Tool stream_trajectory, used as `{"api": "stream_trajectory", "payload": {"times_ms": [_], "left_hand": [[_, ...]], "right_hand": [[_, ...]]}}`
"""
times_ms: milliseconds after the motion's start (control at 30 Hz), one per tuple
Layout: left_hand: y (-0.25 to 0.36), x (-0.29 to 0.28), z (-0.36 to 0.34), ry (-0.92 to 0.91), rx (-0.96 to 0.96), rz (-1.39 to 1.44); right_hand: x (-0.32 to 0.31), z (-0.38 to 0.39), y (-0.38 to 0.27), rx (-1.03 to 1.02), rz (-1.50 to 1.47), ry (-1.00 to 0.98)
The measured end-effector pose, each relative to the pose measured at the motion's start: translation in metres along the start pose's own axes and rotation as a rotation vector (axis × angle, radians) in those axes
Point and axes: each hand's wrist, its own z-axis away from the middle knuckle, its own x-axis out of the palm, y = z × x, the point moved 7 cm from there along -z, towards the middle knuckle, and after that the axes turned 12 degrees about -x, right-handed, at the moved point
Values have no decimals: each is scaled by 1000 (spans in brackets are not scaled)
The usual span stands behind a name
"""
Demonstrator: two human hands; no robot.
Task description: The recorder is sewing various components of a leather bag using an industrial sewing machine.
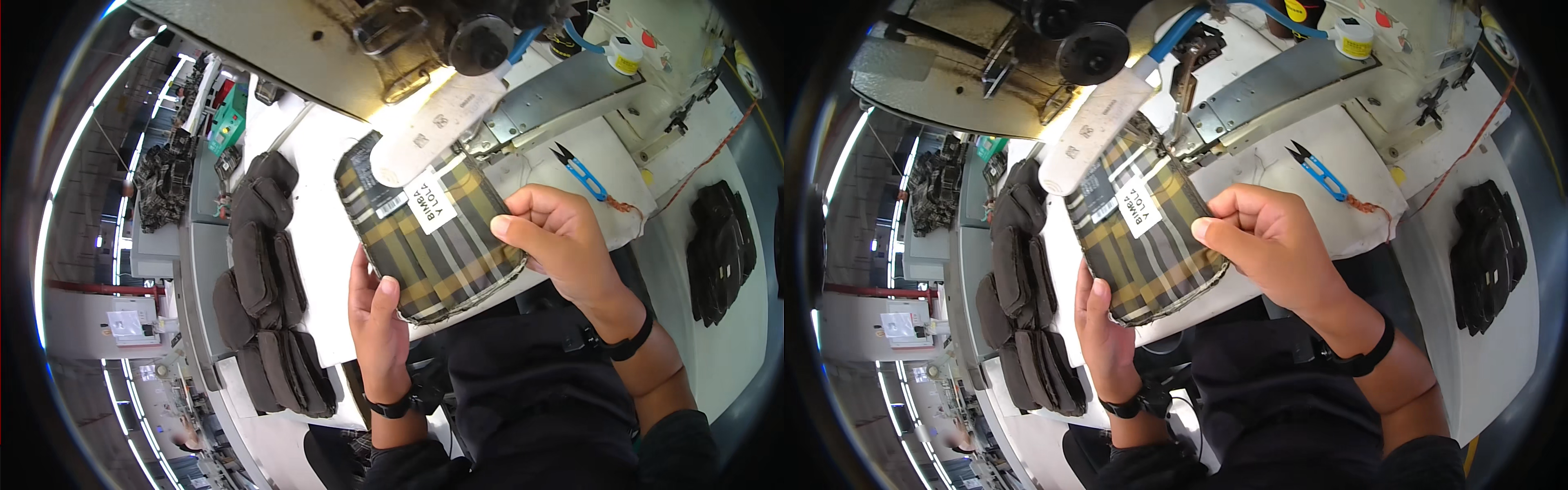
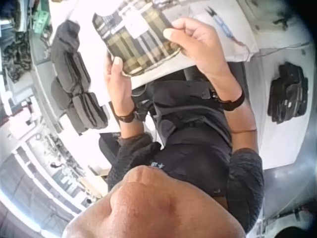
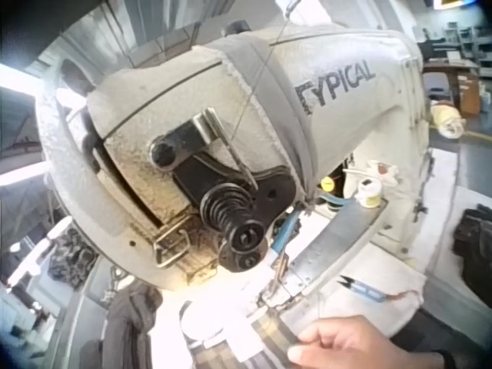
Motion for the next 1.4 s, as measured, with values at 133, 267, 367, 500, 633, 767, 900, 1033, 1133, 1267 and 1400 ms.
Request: {"api": "stream_trajectory", "payload": {"times_ms": [133,267,367,500,633,767,900,1033,1133,1267,1400], "left_hand": [[-1,-1,-9,-31,-61,26],[5,-5,-25,-34,-70,98],[10,-4,-35,-49,-63,103],[16,-2,-46,-53,-55,111],[15,-2,-63,-39,-45,108],[12,-2,-72,24,-62,155],[-6,-12,-79,6,-106,121],[-19,-4,-74,18,-207,-101],[-20,2,-81,-103,-200,-244],[-25,-3,-80,-139,-115,-182],[-21,-34,-53,110,239,-369]], "right_hand": [[3,-3,12,69,-193,49],[12,-15,13,18,-205,49],[15,-25,15,16,-174,86],[13,-34,19,-14,-195,122],[10,-37,8,-123,-30,122],[-18,-23,-3,-208,246,139],[-59,-7,-13,-526,1013,167],[-85,-2,0,-703,1528,56],[-91,-5,2,-696,1603,-17],[-79,-17,6,-759,1741,-81],[-87,-26,6,-680,1731,-74]]}}
